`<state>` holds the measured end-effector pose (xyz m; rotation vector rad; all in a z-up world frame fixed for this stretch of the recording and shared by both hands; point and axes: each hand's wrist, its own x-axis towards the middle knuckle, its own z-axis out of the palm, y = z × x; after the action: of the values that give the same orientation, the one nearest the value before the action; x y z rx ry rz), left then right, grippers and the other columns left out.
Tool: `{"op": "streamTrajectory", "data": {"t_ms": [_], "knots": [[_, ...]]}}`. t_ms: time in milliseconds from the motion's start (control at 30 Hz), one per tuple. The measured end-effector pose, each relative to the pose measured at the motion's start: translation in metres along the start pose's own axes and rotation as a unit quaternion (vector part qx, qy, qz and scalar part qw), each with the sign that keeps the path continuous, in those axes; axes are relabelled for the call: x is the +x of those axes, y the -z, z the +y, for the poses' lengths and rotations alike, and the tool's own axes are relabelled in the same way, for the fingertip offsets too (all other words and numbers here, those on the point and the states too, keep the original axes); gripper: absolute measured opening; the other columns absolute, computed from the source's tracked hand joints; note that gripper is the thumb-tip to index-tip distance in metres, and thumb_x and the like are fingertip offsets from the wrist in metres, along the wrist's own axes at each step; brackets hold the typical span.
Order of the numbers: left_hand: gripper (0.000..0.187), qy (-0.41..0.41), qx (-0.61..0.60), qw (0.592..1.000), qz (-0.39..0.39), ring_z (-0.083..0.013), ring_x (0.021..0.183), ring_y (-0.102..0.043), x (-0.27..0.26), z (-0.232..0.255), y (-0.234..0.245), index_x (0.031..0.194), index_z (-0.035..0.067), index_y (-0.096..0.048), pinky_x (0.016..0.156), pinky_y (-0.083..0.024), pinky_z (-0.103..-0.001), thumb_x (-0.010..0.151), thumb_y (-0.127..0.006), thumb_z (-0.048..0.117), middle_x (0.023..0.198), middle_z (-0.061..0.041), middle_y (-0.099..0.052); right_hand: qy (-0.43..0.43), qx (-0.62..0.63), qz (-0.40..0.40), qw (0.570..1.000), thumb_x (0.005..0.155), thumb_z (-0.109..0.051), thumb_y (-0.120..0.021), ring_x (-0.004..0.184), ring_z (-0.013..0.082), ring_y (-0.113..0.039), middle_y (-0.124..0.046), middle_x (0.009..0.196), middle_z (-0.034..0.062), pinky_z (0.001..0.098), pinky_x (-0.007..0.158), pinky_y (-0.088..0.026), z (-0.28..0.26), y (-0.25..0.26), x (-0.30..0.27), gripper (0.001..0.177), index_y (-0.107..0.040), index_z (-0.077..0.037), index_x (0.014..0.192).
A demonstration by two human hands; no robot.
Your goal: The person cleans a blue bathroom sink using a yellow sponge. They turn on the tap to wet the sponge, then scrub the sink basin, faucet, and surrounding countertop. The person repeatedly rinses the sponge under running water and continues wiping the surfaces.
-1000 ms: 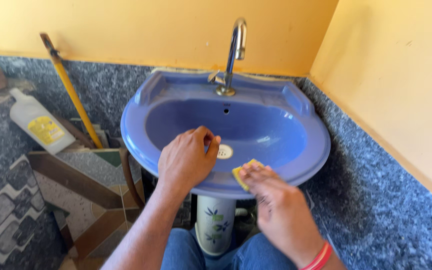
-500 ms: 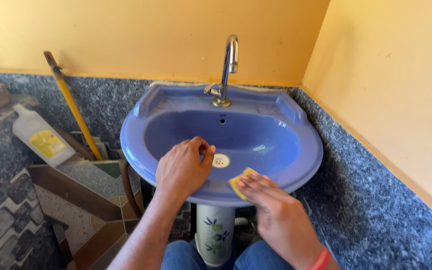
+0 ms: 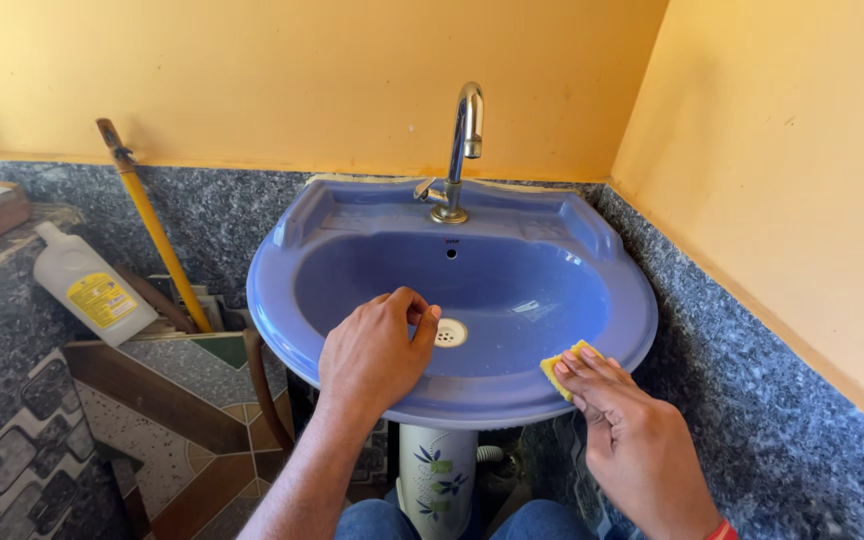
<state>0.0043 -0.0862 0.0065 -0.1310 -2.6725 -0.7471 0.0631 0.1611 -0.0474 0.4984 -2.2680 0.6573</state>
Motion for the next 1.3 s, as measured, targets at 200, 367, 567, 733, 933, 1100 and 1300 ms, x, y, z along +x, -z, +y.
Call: {"op": "streamTrajectory", "data": {"t_ms": [200, 367, 567, 733, 933, 1100, 1300], "knots": [[0.038, 0.012, 0.019, 0.999, -0.028, -0.0209, 0.097, -0.073, 0.003, 0.001, -0.002, 0.108, 0.015, -0.07, 0.08, -0.058, -0.039, 0.1, -0.051, 0.047, 0.103, -0.002, -0.075, -0.024, 0.016, 0.0, 1.0, 0.087, 0.003, -0.062, 0.13, 0.0249, -0.061, -0.073, 0.125, 0.0122, 0.0367, 0.112, -0.046, 0.002, -0.004, -0.004, 0.035, -0.076, -0.008, 0.117], [0.038, 0.015, 0.012, 1.0, -0.025, -0.0214, 0.098, -0.072, 0.001, 0.002, 0.001, 0.109, 0.016, -0.071, 0.082, -0.057, -0.04, 0.099, -0.052, 0.047, 0.104, -0.002, -0.075, -0.016, -0.003, 0.018, 1.0, 0.087, 0.005, -0.062, 0.13, 0.0241, -0.061, -0.073, 0.125, 0.0118, 0.0388, 0.109, -0.042, 0.018, -0.016, -0.009, 0.035, -0.075, -0.006, 0.117], [0.037, 0.031, 0.012, 0.999, -0.041, -0.0199, 0.101, -0.072, 0.003, 0.005, 0.004, 0.109, 0.016, -0.071, 0.083, -0.057, -0.039, 0.1, -0.051, 0.047, 0.104, -0.001, -0.075, -0.035, -0.009, 0.024, 0.999, 0.086, 0.004, -0.063, 0.13, 0.023, -0.061, -0.074, 0.124, 0.0093, 0.0398, 0.109, -0.043, 0.031, -0.025, -0.01, 0.035, -0.076, -0.008, 0.116], [0.039, 0.038, 0.022, 0.998, -0.05, -0.0183, 0.101, -0.071, 0.004, 0.004, 0.001, 0.111, 0.016, -0.07, 0.082, -0.058, -0.038, 0.1, -0.051, 0.048, 0.104, -0.001, -0.075, -0.049, -0.018, -0.007, 0.999, 0.087, 0.004, -0.062, 0.129, 0.0234, -0.061, -0.073, 0.127, 0.0091, 0.0402, 0.108, -0.041, 0.03, -0.025, -0.009, 0.037, -0.076, -0.01, 0.118], [0.038, 0.033, 0.02, 0.999, -0.035, -0.018, 0.1, -0.072, 0.004, 0.003, -0.001, 0.109, 0.016, -0.071, 0.082, -0.057, -0.038, 0.1, -0.052, 0.048, 0.102, -0.001, -0.075, 0.011, 0.005, -0.052, 0.999, 0.089, 0.005, -0.059, 0.13, 0.0233, -0.063, -0.073, 0.129, 0.0107, 0.0437, 0.112, -0.036, -0.005, -0.049, -0.01, 0.04, -0.078, -0.014, 0.119], [0.038, 0.034, 0.018, 0.999, -0.035, -0.0182, 0.099, -0.071, 0.004, 0.001, -0.002, 0.109, 0.015, -0.071, 0.081, -0.057, -0.038, 0.101, -0.052, 0.048, 0.102, -0.002, -0.075, 0.031, 0.053, -0.077, 0.995, 0.086, 0.006, -0.06, 0.132, 0.0258, -0.06, -0.071, 0.13, 0.0141, 0.0442, 0.114, -0.039, -0.034, -0.057, -0.004, 0.044, -0.074, -0.009, 0.125], [0.038, 0.016, -0.006, 1.0, -0.012, -0.0215, 0.101, -0.071, 0.005, -0.001, 0.001, 0.107, 0.014, -0.072, 0.083, -0.056, -0.04, 0.098, -0.054, 0.047, 0.103, -0.002, -0.076, 0.019, 0.017, -0.074, 0.997, 0.083, 0.008, -0.058, 0.132, 0.0216, -0.062, -0.072, 0.132, 0.0109, 0.0421, 0.113, -0.034, -0.012, -0.044, -0.005, 0.047, -0.076, -0.011, 0.122]]}}
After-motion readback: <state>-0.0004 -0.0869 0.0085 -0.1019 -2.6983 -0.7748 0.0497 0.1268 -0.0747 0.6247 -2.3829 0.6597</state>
